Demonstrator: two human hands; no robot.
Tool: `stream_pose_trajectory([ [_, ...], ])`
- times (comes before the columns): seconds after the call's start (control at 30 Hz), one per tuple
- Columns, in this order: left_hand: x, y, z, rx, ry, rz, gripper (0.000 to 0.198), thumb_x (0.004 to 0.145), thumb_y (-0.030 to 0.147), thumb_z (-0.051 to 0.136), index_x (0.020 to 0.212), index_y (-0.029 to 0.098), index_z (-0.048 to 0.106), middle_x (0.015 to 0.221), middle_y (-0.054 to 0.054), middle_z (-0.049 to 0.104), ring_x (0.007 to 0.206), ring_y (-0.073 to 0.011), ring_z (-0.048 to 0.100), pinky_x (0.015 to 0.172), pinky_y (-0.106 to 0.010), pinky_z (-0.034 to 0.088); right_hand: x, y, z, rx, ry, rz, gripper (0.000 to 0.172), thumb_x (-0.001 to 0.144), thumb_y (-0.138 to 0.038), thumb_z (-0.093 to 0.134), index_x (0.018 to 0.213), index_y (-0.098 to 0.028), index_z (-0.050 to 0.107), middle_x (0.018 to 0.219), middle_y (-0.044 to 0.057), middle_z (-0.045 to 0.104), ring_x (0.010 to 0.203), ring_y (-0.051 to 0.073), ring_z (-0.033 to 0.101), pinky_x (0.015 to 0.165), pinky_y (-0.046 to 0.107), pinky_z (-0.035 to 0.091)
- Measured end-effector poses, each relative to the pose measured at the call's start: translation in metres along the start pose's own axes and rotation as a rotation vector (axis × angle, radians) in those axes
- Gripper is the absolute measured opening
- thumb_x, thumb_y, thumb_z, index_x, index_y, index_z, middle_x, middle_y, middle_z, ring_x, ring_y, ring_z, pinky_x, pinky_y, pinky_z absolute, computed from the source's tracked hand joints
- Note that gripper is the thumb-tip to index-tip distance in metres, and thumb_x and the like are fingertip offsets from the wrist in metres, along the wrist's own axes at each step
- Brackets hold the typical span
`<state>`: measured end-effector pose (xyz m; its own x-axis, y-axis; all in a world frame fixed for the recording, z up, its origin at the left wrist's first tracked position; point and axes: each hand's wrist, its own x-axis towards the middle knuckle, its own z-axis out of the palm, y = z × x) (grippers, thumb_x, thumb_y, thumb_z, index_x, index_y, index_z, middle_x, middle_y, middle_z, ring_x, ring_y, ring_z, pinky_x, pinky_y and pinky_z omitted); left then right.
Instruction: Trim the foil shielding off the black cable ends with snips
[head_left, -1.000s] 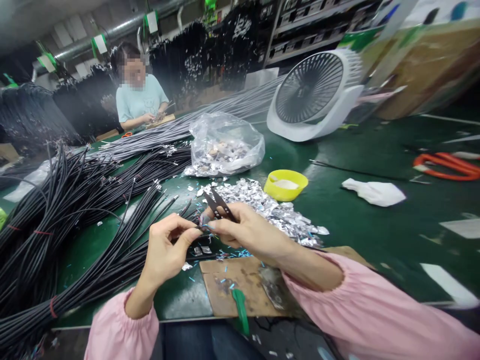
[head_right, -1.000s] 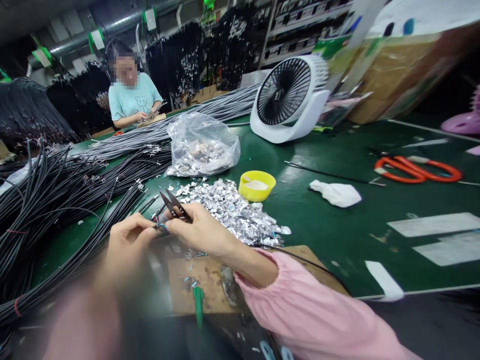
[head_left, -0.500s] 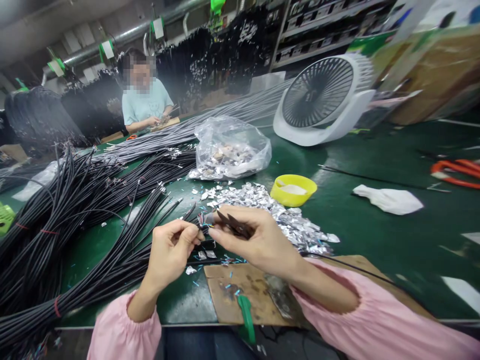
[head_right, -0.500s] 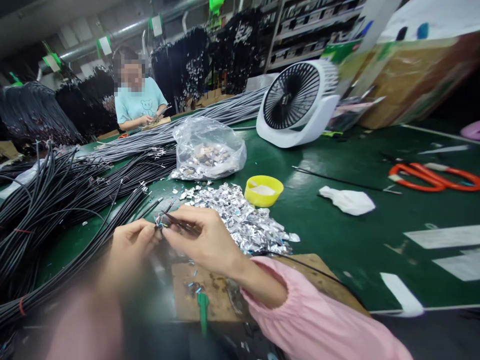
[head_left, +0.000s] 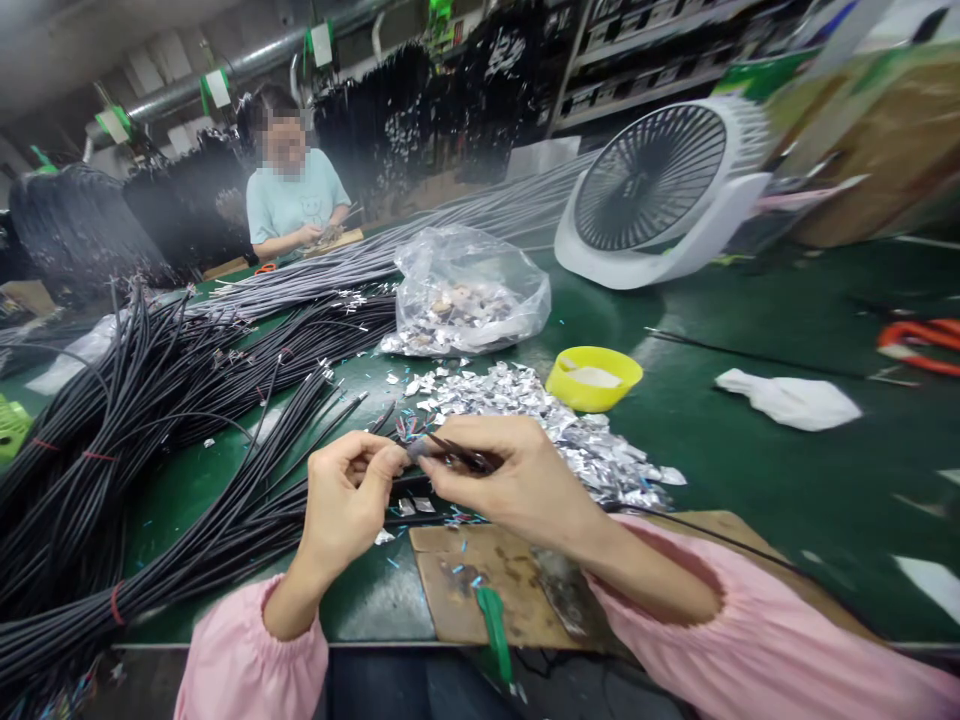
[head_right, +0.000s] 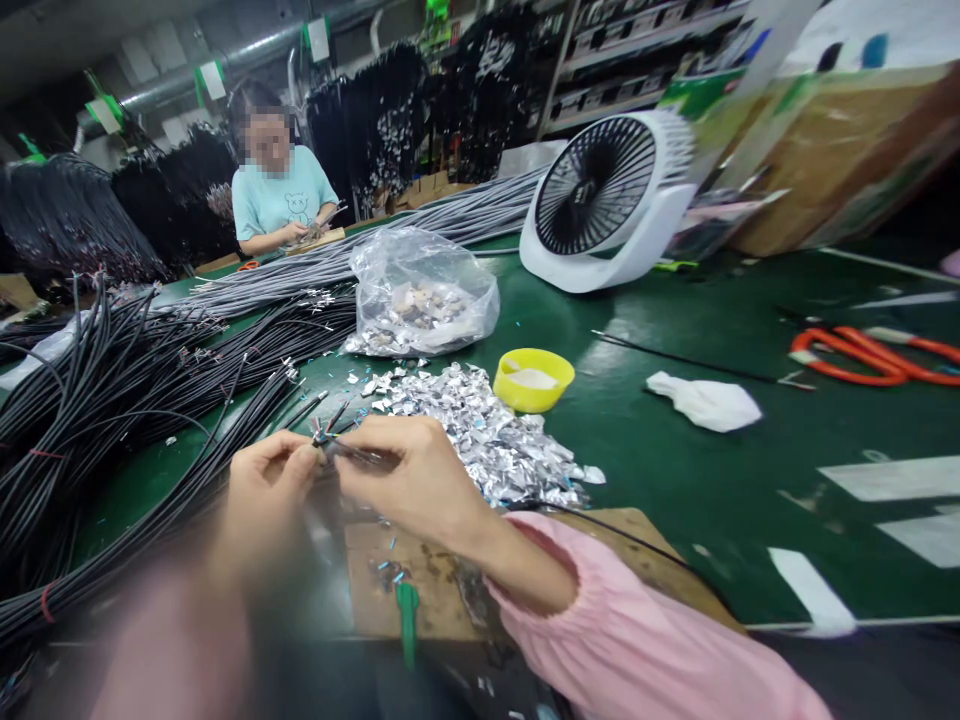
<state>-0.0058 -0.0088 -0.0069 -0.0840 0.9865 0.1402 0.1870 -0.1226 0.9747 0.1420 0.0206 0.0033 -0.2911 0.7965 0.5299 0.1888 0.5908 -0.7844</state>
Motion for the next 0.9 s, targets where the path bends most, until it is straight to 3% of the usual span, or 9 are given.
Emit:
stream_pose_trajectory([
  [0.2,0.000,0.002,0.000,-0.004,0.029,0.024,0.020,0.074,0.032,0.062,0.067,0.013,0.063,0.054,0.001,0.055,0.044,-0.0069,0.045,0.041,-0.018,0.035,0.000,-0.004,-0.003,-0.010,0.192,0.022,0.020,0.068,-0.018,0.057,0.049,-0.019,0.052,0.044,-0.003,0.044,0.042,0.008,0.037,0.039,0.021,0.030],
  [0.53,-0.001,0.000,0.003,0.050,0.038,0.064,0.014,0.072,0.026,0.064,0.066,0.013,0.064,0.061,0.000,0.056,0.053,-0.0087,0.052,0.048,-0.018,0.040,-0.001,0.000,0.001,0.092,0.081,0.136,0.013,0.065,-0.020,0.059,0.052,-0.015,0.058,0.046,-0.003,0.044,0.044,0.007,0.038,0.038,0.020,0.029],
  [0.63,-0.002,0.000,0.003,0.033,0.051,0.054,0.015,0.073,0.027,0.064,0.066,0.014,0.064,0.058,0.001,0.055,0.049,-0.0078,0.049,0.045,-0.018,0.039,-0.001,0.001,-0.001,0.156,0.090,0.229,0.009,0.064,-0.021,0.060,0.064,-0.014,0.064,0.047,-0.004,0.048,0.041,0.006,0.038,0.036,0.019,0.029],
  [0.77,-0.001,-0.001,0.002,0.042,0.022,0.050,0.017,0.073,0.029,0.063,0.066,0.014,0.063,0.057,0.001,0.055,0.048,-0.0081,0.048,0.045,-0.019,0.037,-0.001,0.000,-0.003,0.284,0.058,0.322,0.026,0.065,-0.025,0.064,0.087,-0.012,0.068,0.057,0.001,0.064,0.043,0.010,0.053,0.040,0.021,0.045],
  [0.9,0.000,-0.003,0.004,0.107,0.028,0.101,0.017,0.074,0.028,0.062,0.066,0.014,0.063,0.058,0.000,0.058,0.049,-0.0089,0.051,0.045,-0.019,0.038,-0.003,0.004,0.000,0.285,0.114,0.298,0.020,0.062,-0.026,0.070,0.078,-0.014,0.070,0.072,0.005,0.072,0.063,0.018,0.068,0.060,0.028,0.058],
])
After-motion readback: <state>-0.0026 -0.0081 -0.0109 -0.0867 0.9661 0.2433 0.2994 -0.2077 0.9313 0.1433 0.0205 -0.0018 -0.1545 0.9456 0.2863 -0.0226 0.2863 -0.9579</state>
